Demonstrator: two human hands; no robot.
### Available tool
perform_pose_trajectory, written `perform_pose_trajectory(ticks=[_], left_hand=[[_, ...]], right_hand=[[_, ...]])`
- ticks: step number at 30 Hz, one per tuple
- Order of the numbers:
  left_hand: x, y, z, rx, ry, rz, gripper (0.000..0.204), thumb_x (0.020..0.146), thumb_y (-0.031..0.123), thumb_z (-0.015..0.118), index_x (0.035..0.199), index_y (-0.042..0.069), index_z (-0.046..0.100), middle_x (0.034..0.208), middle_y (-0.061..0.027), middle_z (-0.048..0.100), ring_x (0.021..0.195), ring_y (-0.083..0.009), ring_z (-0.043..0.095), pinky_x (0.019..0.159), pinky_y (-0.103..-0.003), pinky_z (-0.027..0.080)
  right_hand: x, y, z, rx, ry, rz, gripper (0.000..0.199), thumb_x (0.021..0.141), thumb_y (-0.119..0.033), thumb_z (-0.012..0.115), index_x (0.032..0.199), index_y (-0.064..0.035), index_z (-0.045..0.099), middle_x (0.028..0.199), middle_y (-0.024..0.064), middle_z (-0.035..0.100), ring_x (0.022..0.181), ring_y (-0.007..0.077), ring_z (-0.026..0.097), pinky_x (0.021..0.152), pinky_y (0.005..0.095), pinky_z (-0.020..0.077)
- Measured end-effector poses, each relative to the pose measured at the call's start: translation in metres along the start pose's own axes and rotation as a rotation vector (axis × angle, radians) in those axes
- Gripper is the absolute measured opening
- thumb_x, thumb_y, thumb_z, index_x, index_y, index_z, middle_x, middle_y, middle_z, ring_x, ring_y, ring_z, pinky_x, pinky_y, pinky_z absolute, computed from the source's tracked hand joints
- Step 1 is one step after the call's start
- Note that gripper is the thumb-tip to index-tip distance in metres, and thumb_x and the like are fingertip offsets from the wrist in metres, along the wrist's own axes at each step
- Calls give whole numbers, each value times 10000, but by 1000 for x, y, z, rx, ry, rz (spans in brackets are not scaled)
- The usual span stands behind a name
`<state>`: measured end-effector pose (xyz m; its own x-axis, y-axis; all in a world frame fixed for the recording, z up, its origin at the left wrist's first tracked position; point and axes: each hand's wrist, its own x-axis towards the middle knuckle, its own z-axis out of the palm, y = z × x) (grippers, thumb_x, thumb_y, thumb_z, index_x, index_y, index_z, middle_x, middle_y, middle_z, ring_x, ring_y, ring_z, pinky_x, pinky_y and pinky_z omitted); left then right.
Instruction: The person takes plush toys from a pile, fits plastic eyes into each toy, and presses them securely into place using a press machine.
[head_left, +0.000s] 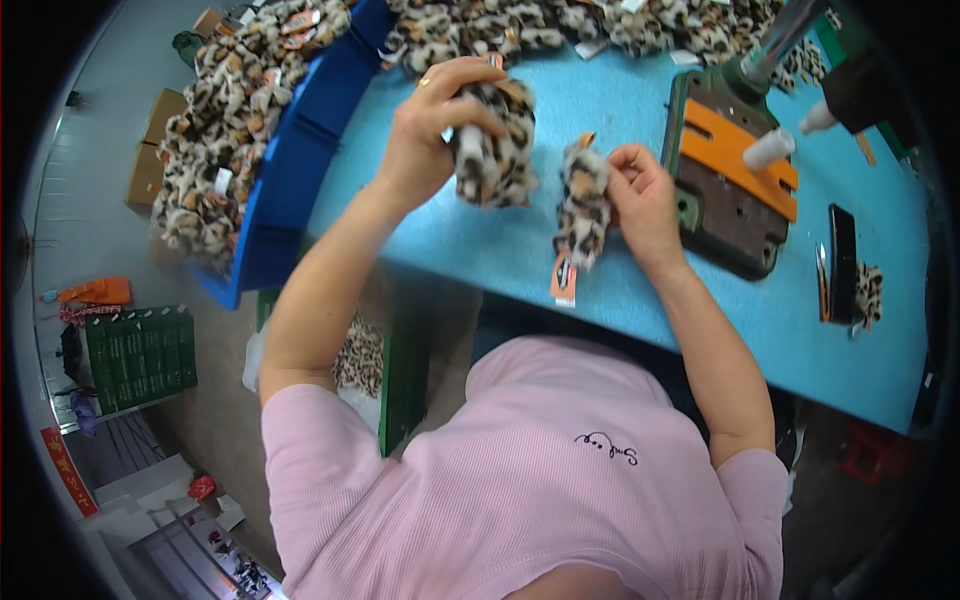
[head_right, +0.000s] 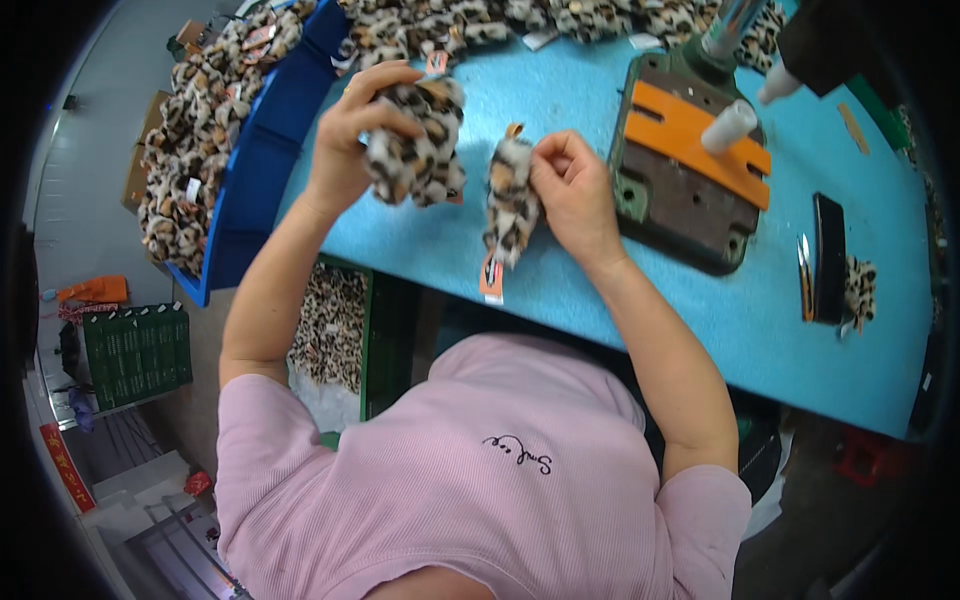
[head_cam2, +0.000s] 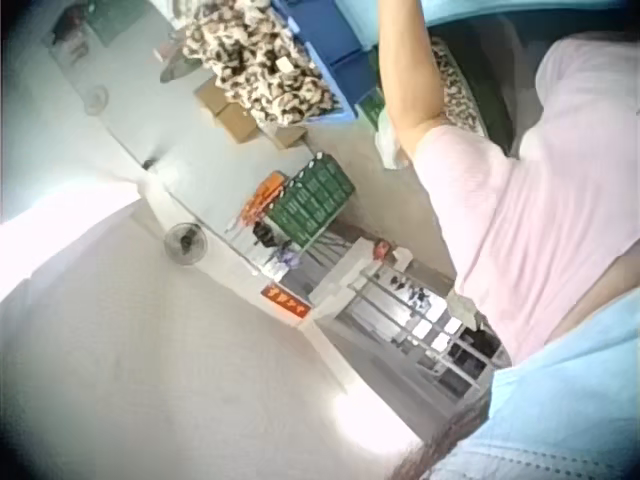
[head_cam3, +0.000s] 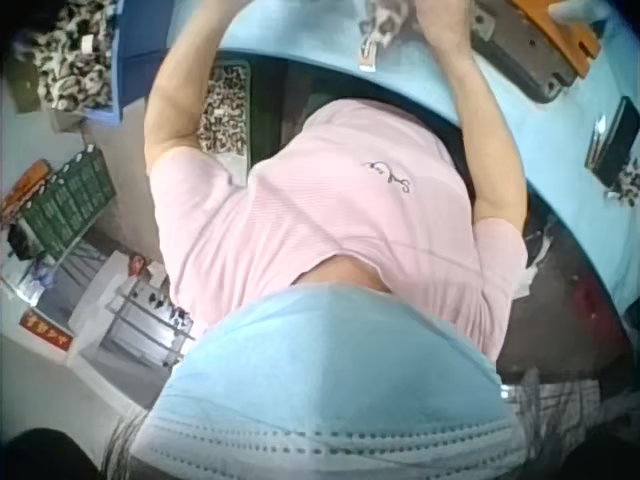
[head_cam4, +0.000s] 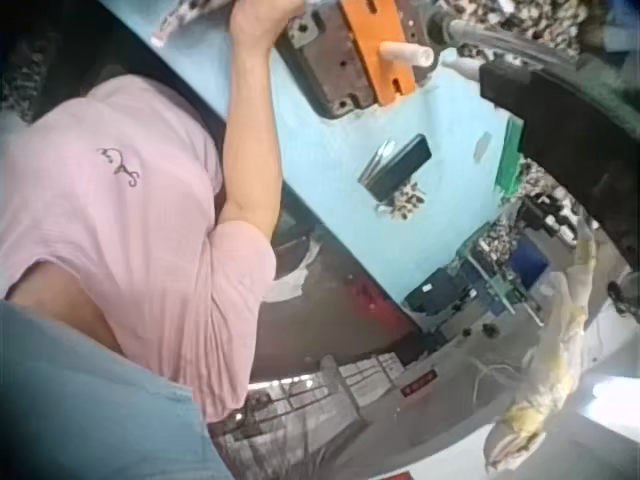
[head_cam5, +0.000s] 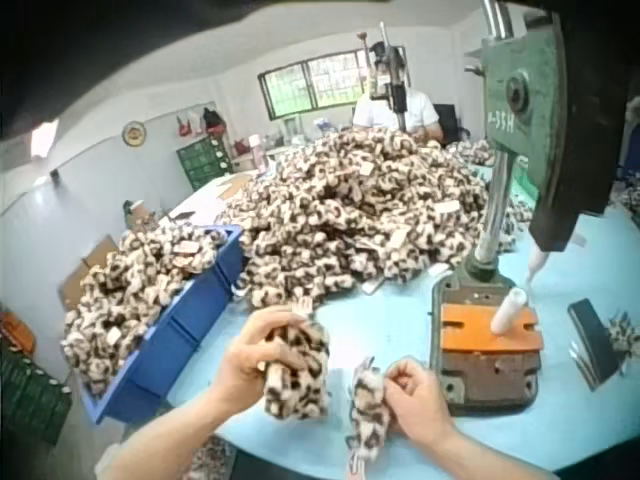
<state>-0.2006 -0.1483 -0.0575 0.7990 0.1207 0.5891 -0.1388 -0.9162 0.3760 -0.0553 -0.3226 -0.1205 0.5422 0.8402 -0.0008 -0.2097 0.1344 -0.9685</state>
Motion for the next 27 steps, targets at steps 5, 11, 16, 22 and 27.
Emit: perform_pose_trajectory(ticks=[5,11,16,22,27], left_hand=[[-76,12,30,43,-47,-271,372,608,-123,533,839,143,652,1240,-60,402,1142,-260,399,907,-395,367],[-93,7,17,-260,128,-675,244,820,-16,422,982,44,595,1008,-68,561,936,-133,539,741,-280,454],[-61,11,32,91,-95,-817,310,717,192,665,968,19,607,718,-70,611,645,-90,553,544,-243,442],[-46,8,21,-285,-57,-1042,118,680,44,677,746,-8,595,641,-18,578,551,-44,518,467,-188,415],[-38,13,-26,-609,277,-985,132,699,-23,635,791,0,543,761,-51,575,646,-119,572,527,-242,488]], right_hand=[[-36,-6,-20,-212,-85,-12,42,835,-52,496,829,-18,471,741,-18,506,663,31,476,557,174,396],[-50,3,-25,-217,-123,-32,28,826,-22,480,817,-8,457,736,-3,494,663,40,485,560,191,427],[-47,4,-26,-203,-142,-33,31,820,-14,485,819,-6,455,735,-1,492,653,41,483,550,189,424],[-41,3,-20,-269,-97,-78,24,788,21,482,795,2,469,676,0,484,593,38,456,510,184,386],[-43,6,-19,-280,-92,-119,36,784,18,485,775,-10,464,641,-18,468,569,27,438,489,174,360]])
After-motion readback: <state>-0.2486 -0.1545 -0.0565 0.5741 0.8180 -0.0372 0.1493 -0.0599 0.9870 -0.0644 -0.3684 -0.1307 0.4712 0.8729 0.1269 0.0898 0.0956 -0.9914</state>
